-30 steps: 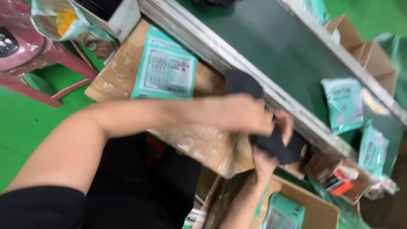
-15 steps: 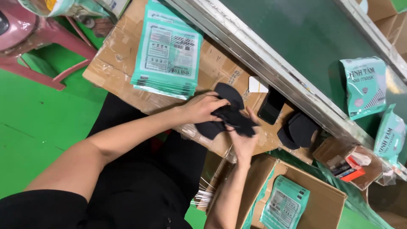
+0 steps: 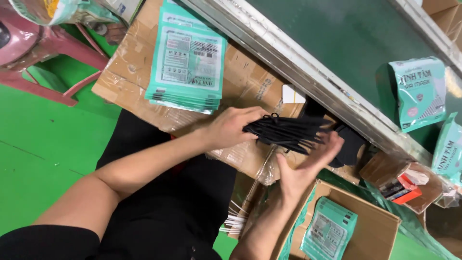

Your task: Packaging black face masks into green plastic pouches on a production line workbench.

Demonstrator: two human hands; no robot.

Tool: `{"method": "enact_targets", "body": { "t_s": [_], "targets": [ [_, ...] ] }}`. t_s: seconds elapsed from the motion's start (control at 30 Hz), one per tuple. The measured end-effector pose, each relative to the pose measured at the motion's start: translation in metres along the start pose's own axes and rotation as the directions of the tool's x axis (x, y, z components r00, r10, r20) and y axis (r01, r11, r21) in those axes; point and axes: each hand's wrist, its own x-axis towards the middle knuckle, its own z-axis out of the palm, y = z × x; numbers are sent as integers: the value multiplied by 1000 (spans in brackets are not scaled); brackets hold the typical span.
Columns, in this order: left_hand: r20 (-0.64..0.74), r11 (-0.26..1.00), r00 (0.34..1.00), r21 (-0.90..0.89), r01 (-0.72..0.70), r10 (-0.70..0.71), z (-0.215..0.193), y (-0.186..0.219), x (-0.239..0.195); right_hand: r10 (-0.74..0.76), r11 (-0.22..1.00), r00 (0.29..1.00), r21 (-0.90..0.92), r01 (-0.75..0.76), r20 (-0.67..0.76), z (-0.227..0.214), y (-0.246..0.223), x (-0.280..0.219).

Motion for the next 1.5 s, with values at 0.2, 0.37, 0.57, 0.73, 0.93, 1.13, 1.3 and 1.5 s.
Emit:
{"method": "enact_targets", "body": {
  "t_s": [0.2, 0.37, 0.57, 0.73, 0.93, 1.13, 1.3, 1.5],
  "targets": [
    [139, 996, 988, 54, -75, 67, 1, -28, 0, 166, 919, 978, -381, -106, 128, 4, 24, -7],
    [274, 979, 944, -38, 198, -181, 8, -27, -12, -140, 972, 977, -165, 166, 161, 5, 30, 0],
    [175, 999, 985, -45, 7, 1, 0, -27, -13, -63, 995, 997, -69, 66, 42, 3, 70, -9],
    [182, 995, 980, -41, 90, -81, 12, -49, -27, -202, 920, 967, -307, 242, 156, 24, 36, -7],
    [122, 996, 989, 6, -85, 83, 22, -63, -38, -124, 935, 970, -304, 185, 210, 27, 39, -17],
    [102, 1000, 994, 9, 25, -25, 37, -70, -38, 36, 996, 994, -90, -27, 99, 40, 62, -35],
    [-56, 974, 972, -2, 228, -228, 36, -48, -43, -151, 969, 987, -187, 159, 56, 36, 106, -55],
    [-59, 762, 896, 553, -338, 440, -69, -12, -52, -157, 946, 937, -321, 51, -313, 22, 153, -43]
  ]
}}
